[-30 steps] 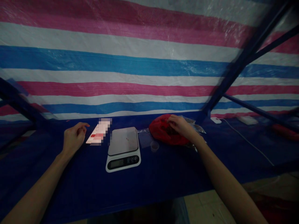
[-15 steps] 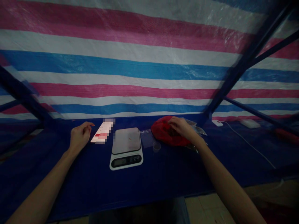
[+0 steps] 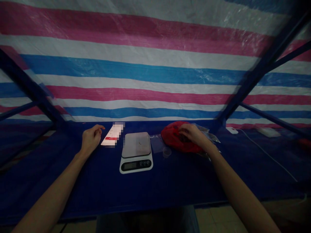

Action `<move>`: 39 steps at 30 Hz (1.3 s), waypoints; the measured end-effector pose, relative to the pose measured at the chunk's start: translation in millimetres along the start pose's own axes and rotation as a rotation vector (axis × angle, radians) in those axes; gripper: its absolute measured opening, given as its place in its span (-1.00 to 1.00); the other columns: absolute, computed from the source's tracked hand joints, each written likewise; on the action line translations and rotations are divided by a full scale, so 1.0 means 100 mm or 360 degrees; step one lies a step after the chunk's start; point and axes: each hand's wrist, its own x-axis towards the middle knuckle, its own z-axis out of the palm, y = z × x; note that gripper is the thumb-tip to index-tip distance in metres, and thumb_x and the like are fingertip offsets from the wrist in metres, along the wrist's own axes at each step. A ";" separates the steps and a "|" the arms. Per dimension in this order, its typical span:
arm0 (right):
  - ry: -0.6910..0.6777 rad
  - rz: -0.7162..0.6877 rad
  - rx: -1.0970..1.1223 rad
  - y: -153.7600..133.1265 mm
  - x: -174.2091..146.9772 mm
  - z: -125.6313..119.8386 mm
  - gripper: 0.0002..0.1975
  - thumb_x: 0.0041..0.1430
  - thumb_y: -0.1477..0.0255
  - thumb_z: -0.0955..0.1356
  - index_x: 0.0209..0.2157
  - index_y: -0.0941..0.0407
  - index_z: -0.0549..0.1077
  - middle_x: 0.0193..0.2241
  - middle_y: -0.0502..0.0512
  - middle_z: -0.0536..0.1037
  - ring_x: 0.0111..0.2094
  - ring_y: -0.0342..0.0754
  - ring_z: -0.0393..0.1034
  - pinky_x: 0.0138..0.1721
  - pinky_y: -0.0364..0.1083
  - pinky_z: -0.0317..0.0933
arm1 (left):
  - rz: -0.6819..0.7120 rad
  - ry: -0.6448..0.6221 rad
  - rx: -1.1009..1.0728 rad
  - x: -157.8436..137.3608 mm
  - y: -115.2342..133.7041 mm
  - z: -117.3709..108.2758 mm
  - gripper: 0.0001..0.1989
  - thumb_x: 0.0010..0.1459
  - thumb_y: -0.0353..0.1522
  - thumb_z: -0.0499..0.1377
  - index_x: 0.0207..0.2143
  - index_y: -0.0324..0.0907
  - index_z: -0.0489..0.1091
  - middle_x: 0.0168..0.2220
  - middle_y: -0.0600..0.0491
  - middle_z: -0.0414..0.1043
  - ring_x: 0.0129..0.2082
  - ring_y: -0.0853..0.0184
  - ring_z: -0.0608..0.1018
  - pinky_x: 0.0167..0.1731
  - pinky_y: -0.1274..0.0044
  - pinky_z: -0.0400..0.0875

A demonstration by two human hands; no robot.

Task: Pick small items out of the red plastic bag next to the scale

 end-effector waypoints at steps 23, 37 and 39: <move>0.0093 0.0005 0.0036 -0.07 -0.02 -0.13 -0.88 0.25 0.51 0.37 -0.23 0.13 0.58 -0.28 0.14 0.64 -0.28 0.01 0.52 -0.18 -0.07 0.33 | 0.0007 -0.0025 0.0040 -0.02 0.00 0.00 -0.69 0.10 -0.50 -0.04 -0.25 -0.23 0.49 -0.53 0.12 0.39 -0.58 0.45 0.41 -0.45 0.60 0.24; -0.0341 0.0171 0.0065 0.05 -0.08 -0.10 -0.79 0.14 0.39 0.47 -0.16 0.08 0.58 -0.26 0.08 0.63 -0.30 -0.02 0.51 -0.25 -0.09 0.33 | -0.0076 -0.0056 0.0075 -0.02 0.00 0.00 -0.70 0.10 -0.49 -0.01 -0.24 -0.24 0.50 -0.53 0.14 0.39 -0.59 0.46 0.38 -0.49 0.63 0.22; -0.0419 0.0159 0.0066 0.10 -0.10 -0.05 -0.72 0.07 0.42 0.49 -0.13 0.07 0.59 -0.14 0.12 0.61 -0.20 0.01 0.51 -0.16 -0.07 0.36 | -0.0073 -0.0059 0.0079 -0.02 0.00 0.00 -0.70 0.10 -0.49 -0.01 -0.23 -0.25 0.50 -0.52 0.13 0.40 -0.58 0.46 0.39 -0.48 0.63 0.22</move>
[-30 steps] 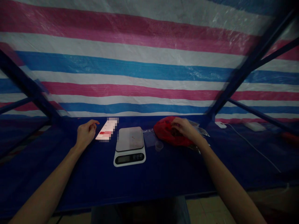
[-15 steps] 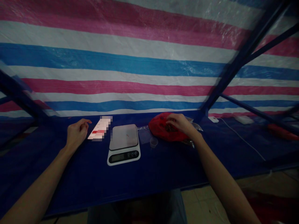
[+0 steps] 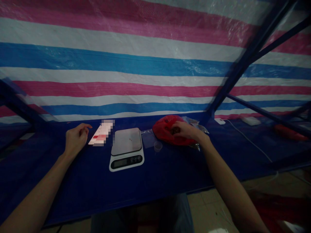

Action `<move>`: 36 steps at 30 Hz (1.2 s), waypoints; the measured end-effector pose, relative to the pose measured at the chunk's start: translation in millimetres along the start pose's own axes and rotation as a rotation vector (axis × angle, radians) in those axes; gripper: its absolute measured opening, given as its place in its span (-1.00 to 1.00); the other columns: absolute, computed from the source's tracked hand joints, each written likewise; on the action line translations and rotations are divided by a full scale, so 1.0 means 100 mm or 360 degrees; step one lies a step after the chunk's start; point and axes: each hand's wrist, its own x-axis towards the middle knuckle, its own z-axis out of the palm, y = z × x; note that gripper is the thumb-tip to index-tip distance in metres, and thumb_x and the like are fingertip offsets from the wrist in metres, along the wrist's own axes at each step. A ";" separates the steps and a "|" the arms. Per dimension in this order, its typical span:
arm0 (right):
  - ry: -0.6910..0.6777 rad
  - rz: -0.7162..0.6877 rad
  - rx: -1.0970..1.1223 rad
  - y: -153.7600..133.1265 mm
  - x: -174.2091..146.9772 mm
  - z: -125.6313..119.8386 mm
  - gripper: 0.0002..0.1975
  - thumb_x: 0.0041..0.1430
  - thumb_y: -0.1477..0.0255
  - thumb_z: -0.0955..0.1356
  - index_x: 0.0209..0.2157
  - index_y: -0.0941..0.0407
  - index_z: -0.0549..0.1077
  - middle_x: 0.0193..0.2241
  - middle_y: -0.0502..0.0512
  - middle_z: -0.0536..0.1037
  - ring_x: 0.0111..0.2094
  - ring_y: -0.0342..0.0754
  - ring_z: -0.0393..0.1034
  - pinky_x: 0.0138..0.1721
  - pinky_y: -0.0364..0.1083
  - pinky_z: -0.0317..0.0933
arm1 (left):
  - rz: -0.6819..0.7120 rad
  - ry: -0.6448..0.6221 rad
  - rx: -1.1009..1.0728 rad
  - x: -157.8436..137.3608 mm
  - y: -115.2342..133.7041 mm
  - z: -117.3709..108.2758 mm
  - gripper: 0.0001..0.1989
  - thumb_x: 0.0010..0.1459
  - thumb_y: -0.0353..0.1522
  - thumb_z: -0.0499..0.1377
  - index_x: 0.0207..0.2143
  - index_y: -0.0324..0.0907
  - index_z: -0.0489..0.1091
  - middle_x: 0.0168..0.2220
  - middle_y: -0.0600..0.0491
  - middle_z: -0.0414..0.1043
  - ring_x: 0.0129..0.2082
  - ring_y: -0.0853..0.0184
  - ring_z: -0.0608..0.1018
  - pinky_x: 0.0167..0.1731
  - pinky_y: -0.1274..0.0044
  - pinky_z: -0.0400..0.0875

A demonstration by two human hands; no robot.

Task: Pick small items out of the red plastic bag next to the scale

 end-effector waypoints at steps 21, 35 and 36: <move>0.0375 -0.0230 -0.0064 -0.24 0.05 -0.10 -0.82 0.28 0.57 0.30 -0.23 0.12 0.54 -0.21 0.14 0.60 -0.19 0.01 0.45 -0.12 -0.07 0.27 | 0.0003 0.0021 0.0026 0.00 0.05 -0.03 -0.69 0.08 -0.49 -0.02 -0.25 -0.25 0.50 -0.52 0.12 0.40 -0.59 0.46 0.38 -0.49 0.62 0.22; 0.0383 -0.0151 -0.0072 -0.24 0.03 -0.15 -0.79 0.22 0.63 0.31 -0.27 0.13 0.58 -0.24 0.15 0.61 -0.25 -0.01 0.47 -0.17 -0.07 0.29 | 0.0009 0.0002 0.0021 0.00 0.03 -0.02 -0.69 0.09 -0.49 -0.01 -0.24 -0.25 0.51 -0.51 0.12 0.41 -0.57 0.46 0.40 -0.46 0.62 0.23; 0.0383 -0.0149 -0.0076 -0.24 0.03 -0.15 -0.77 0.21 0.64 0.30 -0.25 0.13 0.58 -0.22 0.16 0.62 -0.23 0.00 0.48 -0.16 -0.07 0.29 | 0.0006 0.0000 0.0022 0.00 0.04 -0.03 -0.69 0.10 -0.48 -0.01 -0.24 -0.25 0.51 -0.51 0.12 0.40 -0.57 0.46 0.40 -0.47 0.62 0.23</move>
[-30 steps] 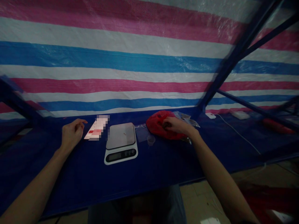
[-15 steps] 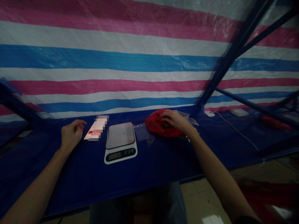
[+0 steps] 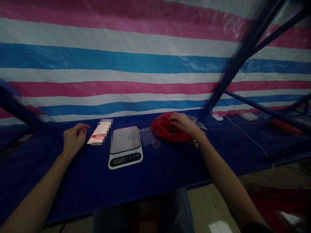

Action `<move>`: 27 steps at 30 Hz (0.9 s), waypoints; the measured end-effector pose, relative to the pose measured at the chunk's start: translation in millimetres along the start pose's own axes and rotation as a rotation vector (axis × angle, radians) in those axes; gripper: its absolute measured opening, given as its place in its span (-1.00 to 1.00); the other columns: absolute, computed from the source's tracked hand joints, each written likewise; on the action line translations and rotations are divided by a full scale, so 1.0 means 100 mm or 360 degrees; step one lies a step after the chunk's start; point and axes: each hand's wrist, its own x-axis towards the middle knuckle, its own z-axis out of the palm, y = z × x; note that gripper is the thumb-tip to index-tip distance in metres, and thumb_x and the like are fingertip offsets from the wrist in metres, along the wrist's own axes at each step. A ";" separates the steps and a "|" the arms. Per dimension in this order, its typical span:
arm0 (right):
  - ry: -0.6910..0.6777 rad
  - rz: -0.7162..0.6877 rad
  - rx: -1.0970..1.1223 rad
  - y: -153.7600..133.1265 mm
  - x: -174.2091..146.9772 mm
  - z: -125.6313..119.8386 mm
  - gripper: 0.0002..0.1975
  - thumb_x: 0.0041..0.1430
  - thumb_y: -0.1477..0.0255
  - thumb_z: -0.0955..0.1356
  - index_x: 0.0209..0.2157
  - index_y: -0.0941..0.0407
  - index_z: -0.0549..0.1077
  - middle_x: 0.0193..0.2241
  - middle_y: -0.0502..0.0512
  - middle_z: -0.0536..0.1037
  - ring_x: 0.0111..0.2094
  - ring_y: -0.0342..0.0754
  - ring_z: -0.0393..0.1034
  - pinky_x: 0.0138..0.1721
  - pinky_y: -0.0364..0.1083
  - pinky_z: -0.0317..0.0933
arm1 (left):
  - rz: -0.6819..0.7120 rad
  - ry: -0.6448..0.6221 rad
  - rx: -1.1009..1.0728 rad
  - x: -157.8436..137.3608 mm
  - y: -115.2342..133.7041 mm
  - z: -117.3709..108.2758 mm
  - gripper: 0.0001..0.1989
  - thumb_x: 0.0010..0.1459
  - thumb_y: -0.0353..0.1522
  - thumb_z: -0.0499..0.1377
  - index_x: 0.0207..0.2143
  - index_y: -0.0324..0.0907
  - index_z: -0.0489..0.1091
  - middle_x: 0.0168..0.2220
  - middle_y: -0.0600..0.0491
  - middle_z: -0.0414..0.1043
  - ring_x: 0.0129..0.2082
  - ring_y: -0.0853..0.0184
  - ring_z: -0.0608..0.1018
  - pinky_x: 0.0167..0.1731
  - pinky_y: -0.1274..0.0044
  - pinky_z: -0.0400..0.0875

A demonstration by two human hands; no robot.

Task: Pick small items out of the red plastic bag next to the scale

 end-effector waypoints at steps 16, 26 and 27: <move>-0.0337 0.0100 0.0089 0.10 -0.06 0.09 -0.78 0.09 0.45 0.49 -0.18 0.10 0.61 -0.15 0.14 0.61 -0.16 0.04 0.49 -0.11 -0.04 0.35 | -0.0004 0.0008 -0.0008 0.00 0.01 0.01 -0.70 0.09 -0.50 -0.02 -0.28 -0.25 0.50 -0.52 0.12 0.40 -0.55 0.45 0.41 -0.45 0.61 0.24; -0.0374 -0.0017 0.0145 0.08 -0.03 0.27 -0.82 0.16 0.53 0.37 -0.19 0.10 0.57 -0.13 0.15 0.59 -0.13 0.03 0.47 -0.04 -0.03 0.34 | 0.0026 0.0038 -0.0088 0.00 0.01 0.00 -0.70 0.11 -0.49 -0.03 -0.27 -0.24 0.50 -0.54 0.13 0.37 -0.57 0.45 0.40 -0.49 0.60 0.24; -0.0370 -0.0018 0.0153 0.10 -0.02 0.27 -0.83 0.15 0.54 0.37 -0.22 0.11 0.57 -0.15 0.15 0.59 -0.14 0.02 0.46 -0.05 -0.03 0.33 | 0.0026 0.0053 -0.0086 0.00 0.00 0.00 -0.70 0.12 -0.48 -0.04 -0.28 -0.24 0.50 -0.54 0.12 0.37 -0.58 0.45 0.40 -0.50 0.59 0.23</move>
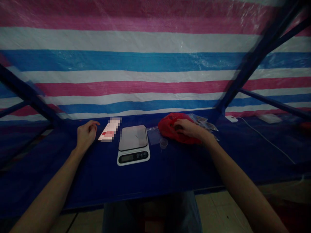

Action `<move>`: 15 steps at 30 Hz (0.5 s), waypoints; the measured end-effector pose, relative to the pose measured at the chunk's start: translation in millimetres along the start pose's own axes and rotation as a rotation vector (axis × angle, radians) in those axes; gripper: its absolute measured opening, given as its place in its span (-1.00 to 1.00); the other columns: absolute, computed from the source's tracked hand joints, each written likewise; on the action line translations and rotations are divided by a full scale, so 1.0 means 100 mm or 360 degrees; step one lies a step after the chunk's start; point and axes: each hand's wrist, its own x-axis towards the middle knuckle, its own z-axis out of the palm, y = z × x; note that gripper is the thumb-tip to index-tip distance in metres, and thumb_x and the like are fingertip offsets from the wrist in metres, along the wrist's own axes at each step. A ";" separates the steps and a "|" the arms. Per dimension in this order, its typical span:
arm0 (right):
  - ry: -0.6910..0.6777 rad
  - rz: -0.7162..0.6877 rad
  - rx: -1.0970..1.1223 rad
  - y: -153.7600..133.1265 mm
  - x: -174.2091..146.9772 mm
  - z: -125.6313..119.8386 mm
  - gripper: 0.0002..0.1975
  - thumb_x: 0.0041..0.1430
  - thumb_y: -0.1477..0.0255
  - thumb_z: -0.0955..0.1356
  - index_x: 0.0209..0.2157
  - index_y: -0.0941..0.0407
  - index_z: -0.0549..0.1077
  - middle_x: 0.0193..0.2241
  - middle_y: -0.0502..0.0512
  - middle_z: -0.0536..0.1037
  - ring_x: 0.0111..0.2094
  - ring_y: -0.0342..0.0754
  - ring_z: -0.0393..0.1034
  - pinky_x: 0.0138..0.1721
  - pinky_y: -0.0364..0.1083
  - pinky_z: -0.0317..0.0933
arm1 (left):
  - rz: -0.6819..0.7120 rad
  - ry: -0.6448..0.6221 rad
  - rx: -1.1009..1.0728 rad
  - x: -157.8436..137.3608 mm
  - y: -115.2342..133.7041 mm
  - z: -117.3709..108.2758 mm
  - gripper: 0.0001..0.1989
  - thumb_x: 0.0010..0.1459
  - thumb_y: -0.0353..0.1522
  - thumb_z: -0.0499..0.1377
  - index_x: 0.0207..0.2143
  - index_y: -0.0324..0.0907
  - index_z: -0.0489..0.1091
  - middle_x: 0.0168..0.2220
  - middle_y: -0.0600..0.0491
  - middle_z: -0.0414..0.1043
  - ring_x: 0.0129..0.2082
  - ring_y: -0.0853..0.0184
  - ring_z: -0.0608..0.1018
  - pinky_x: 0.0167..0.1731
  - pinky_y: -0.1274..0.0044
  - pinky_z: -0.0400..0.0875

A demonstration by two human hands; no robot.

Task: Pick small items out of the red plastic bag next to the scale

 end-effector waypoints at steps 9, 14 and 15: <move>0.0372 -0.0122 0.0019 0.01 0.01 -0.12 -0.85 0.21 0.55 0.34 -0.26 0.12 0.57 -0.24 0.15 0.62 -0.20 0.03 0.48 -0.08 -0.02 0.30 | 0.0027 0.0071 -0.0044 -0.01 -0.06 0.01 -0.72 0.10 -0.44 -0.03 -0.30 -0.19 0.49 -0.54 0.11 0.40 -0.58 0.39 0.43 -0.49 0.55 0.24; 0.0629 -0.0172 0.0261 -0.21 -0.04 -0.24 -0.90 0.22 0.46 0.40 -0.25 0.13 0.59 -0.23 0.15 0.63 -0.20 0.03 0.50 -0.09 -0.01 0.32 | -0.0021 0.0085 -0.0010 -0.04 -0.05 -0.01 -0.72 0.10 -0.44 -0.02 -0.29 -0.19 0.49 -0.52 0.09 0.43 -0.57 0.37 0.45 -0.48 0.54 0.24; 0.0670 -0.0198 0.0328 -0.29 -0.05 -0.24 -0.90 0.22 0.44 0.41 -0.24 0.12 0.59 -0.22 0.14 0.63 -0.19 0.03 0.51 -0.08 -0.02 0.33 | -0.0026 0.0091 -0.0005 -0.05 -0.04 -0.02 -0.72 0.09 -0.44 -0.01 -0.29 -0.19 0.49 -0.53 0.09 0.43 -0.57 0.36 0.45 -0.49 0.54 0.24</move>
